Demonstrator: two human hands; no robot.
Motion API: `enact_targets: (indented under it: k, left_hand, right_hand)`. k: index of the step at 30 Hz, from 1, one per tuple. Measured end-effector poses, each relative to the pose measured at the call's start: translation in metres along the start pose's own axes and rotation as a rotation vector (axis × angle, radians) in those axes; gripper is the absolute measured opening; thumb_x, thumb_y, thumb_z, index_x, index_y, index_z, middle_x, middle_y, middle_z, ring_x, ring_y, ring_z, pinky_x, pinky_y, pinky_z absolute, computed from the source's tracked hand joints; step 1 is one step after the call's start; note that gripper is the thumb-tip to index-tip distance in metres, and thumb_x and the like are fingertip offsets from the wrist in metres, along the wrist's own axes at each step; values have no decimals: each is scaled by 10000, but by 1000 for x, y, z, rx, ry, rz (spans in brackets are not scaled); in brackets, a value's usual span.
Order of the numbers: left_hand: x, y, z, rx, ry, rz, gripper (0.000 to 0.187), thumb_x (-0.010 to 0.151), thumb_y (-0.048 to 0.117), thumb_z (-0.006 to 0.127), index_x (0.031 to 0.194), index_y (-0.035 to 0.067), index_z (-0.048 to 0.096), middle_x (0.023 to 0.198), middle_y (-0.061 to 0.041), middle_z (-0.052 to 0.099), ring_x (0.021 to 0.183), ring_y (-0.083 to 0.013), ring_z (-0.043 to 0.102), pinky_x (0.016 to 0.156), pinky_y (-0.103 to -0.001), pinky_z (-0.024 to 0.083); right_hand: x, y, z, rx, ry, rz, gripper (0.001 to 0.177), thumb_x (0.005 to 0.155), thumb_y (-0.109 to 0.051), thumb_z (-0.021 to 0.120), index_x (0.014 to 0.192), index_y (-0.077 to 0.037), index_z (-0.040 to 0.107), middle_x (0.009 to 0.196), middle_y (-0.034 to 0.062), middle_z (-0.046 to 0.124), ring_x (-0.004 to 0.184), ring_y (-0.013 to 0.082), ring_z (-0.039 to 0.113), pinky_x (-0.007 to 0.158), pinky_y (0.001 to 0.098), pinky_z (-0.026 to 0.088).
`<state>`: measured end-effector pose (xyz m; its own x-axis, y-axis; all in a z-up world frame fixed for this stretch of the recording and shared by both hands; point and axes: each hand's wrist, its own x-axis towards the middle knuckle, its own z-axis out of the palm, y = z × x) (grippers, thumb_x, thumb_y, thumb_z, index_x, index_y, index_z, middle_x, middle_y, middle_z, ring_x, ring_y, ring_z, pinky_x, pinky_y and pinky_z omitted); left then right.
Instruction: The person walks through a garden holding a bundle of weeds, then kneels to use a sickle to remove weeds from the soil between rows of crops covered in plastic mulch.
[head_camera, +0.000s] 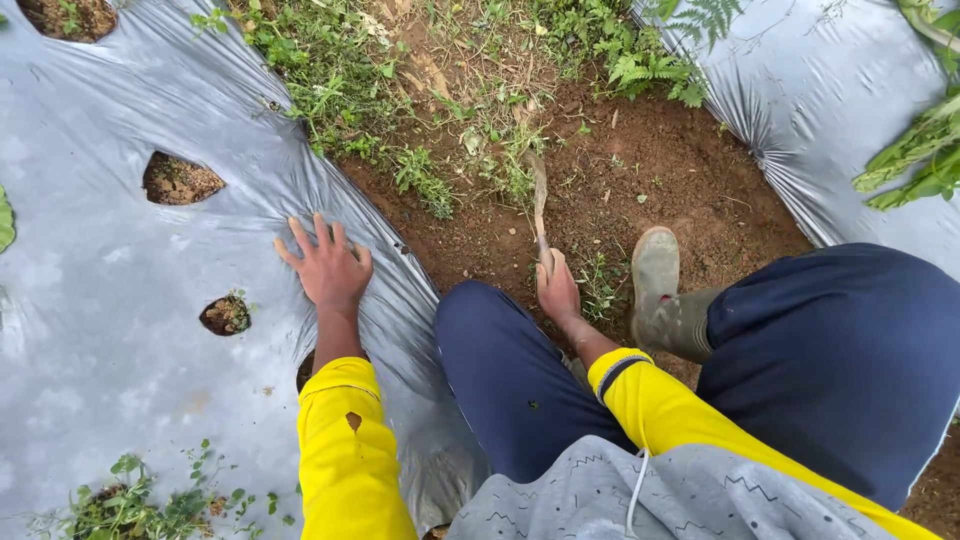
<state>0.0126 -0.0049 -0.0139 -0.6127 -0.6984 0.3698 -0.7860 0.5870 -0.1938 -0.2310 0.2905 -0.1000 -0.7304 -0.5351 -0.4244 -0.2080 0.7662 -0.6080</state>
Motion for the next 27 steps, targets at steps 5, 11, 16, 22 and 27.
enact_targets:
  k: [5, 11, 16, 22, 27]
  left_hand:
    - [-14, -25, -20, 9, -53, -7, 565, 821, 292, 616, 1354, 107, 647, 1575, -172, 526, 1477, -379, 442, 1151, -658, 270]
    - [-27, -21, -48, 136, -152, -167, 559, 969, 309, 526, 1501, 150, 593, 1671, -165, 402, 1560, -362, 297, 1199, -654, 170]
    - [-35, -19, -42, 84, -111, -264, 502, 952, 254, 547, 1417, 90, 642, 1591, -179, 496, 1514, -367, 380, 1222, -596, 227]
    - [-26, -18, -40, 75, -47, -267, 547, 854, 244, 608, 1371, 76, 667, 1542, -178, 549, 1475, -367, 441, 1220, -574, 271]
    - [-23, -15, -50, 74, -26, -244, 577, 805, 244, 638, 1352, 67, 681, 1526, -190, 558, 1457, -378, 458, 1214, -583, 283]
  right_hand:
    - [11, -46, 6, 127, -44, -4, 462, 1070, -411, 474, 1420, -136, 350, 1223, 299, 630, 1163, 516, 639, 938, 616, 530]
    - [92, -63, 54, 51, -217, -70, 377, 1050, -453, 513, 1176, -98, 484, 1073, 281, 694, 1058, 477, 692, 857, 577, 551]
    - [121, -82, 85, 22, -295, -95, 305, 1050, -434, 455, 1180, -160, 489, 970, 205, 707, 901, 391, 740, 721, 507, 580]
    - [174, -108, 118, 167, -219, -86, 430, 1087, -462, 395, 1211, -63, 496, 920, 224, 698, 792, 337, 735, 656, 445, 582]
    - [135, -98, 138, -20, -356, -154, 365, 1107, -362, 385, 1237, -30, 461, 889, 242, 694, 742, 360, 731, 593, 459, 555]
